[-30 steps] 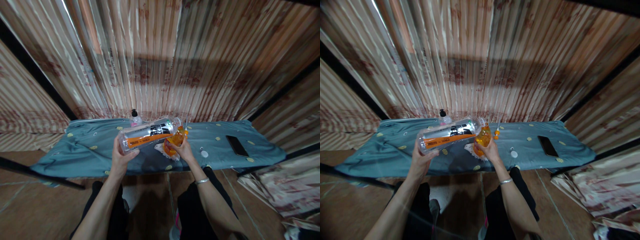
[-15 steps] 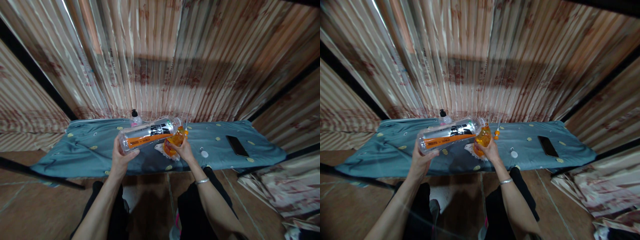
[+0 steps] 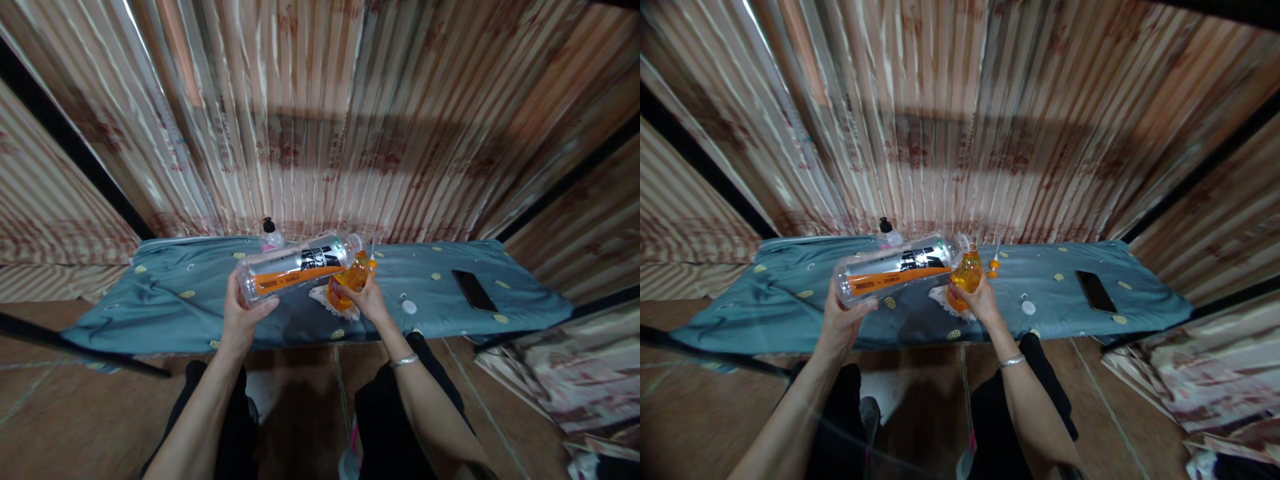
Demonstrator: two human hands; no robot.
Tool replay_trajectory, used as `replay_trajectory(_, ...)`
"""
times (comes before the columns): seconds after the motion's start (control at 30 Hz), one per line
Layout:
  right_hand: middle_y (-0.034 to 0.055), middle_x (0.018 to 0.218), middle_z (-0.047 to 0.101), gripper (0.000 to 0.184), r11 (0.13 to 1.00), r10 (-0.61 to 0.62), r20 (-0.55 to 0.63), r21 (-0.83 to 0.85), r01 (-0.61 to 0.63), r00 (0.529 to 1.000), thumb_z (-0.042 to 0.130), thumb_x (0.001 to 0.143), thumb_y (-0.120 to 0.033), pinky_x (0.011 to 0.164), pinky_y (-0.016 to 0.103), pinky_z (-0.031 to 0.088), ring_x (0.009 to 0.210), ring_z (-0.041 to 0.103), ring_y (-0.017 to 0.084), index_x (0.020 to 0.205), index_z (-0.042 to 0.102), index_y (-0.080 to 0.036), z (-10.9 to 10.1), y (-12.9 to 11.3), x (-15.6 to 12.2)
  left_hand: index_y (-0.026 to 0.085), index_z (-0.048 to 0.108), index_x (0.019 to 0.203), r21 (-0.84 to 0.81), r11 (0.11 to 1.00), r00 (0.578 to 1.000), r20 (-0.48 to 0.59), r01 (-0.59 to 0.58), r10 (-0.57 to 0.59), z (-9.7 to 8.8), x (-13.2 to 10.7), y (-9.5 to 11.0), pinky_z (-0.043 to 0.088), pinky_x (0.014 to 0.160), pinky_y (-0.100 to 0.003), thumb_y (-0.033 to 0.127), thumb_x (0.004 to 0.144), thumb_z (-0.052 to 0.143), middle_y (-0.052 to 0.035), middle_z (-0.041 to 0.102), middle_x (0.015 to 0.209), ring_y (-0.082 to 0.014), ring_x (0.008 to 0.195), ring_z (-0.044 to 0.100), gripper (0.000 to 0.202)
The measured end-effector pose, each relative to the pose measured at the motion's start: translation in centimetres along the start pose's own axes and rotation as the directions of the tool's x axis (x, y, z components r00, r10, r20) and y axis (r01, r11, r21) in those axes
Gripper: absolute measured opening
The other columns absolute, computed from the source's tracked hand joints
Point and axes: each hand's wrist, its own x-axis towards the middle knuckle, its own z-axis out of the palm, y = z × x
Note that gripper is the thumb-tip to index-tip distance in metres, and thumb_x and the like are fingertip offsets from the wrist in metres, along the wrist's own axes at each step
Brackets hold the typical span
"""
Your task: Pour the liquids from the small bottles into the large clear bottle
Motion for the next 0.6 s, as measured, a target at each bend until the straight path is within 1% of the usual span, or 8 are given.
replay_trajectory(0.17,0.0176,0.124,0.081,0.083,1.0,0.008,0.001,-0.019,-0.008,1.0,0.094,0.06,-0.063,0.104,0.056,0.059,0.117,0.077,0.039,0.124,0.063,-0.02,-0.13,-0.15,-0.02,0.029,0.066,0.133,-0.012,1.0,1.0,-0.003,-0.001,0.001,0.04,0.01,-0.17,0.062,0.096,-0.033,0.026,0.046,0.106,-0.0039,0.075,0.124,-0.0236,0.11,0.074,0.096)
replay_trajectory(0.3,0.0154,0.125,0.081,0.081,1.0,0.006,0.008,-0.005,-0.006,1.0,0.094,0.061,-0.061,0.105,0.054,0.06,0.118,0.077,0.038,0.125,0.064,-0.022,-0.21,-0.35,-0.07,0.028,0.067,0.133,-0.014,1.0,1.0,-0.007,-0.005,0.005,0.03,0.01,-0.2,0.063,0.096,-0.032,0.025,0.045,0.106,-0.0041,0.075,0.124,-0.0235,0.11,0.074,0.096)
replay_trajectory(0.47,0.0144,0.12,0.082,0.076,1.0,0.025,0.003,-0.004,-0.025,1.0,0.094,0.06,-0.059,0.1,0.053,0.062,0.113,0.079,0.038,0.12,0.065,-0.023,-0.22,-0.58,-0.1,0.028,0.068,0.132,-0.014,1.0,1.0,-0.001,-0.006,0.006,0.1,0.0,0.0,0.065,0.093,-0.034,0.026,0.046,0.106,-0.0049,0.075,0.125,-0.0243,0.107,0.076,0.094)
replay_trajectory(0.6,0.014,0.121,0.082,0.077,1.0,0.019,0.002,-0.015,-0.019,1.0,0.094,0.06,-0.06,0.102,0.053,0.061,0.115,0.078,0.038,0.122,0.065,-0.023,-0.22,-0.51,-0.08,0.027,0.069,0.13,-0.031,1.0,1.0,-0.008,-0.004,0.004,0.35,-0.05,0.23,0.064,0.092,-0.032,0.026,0.043,0.107,-0.0046,0.076,0.123,-0.0236,0.107,0.076,0.095)
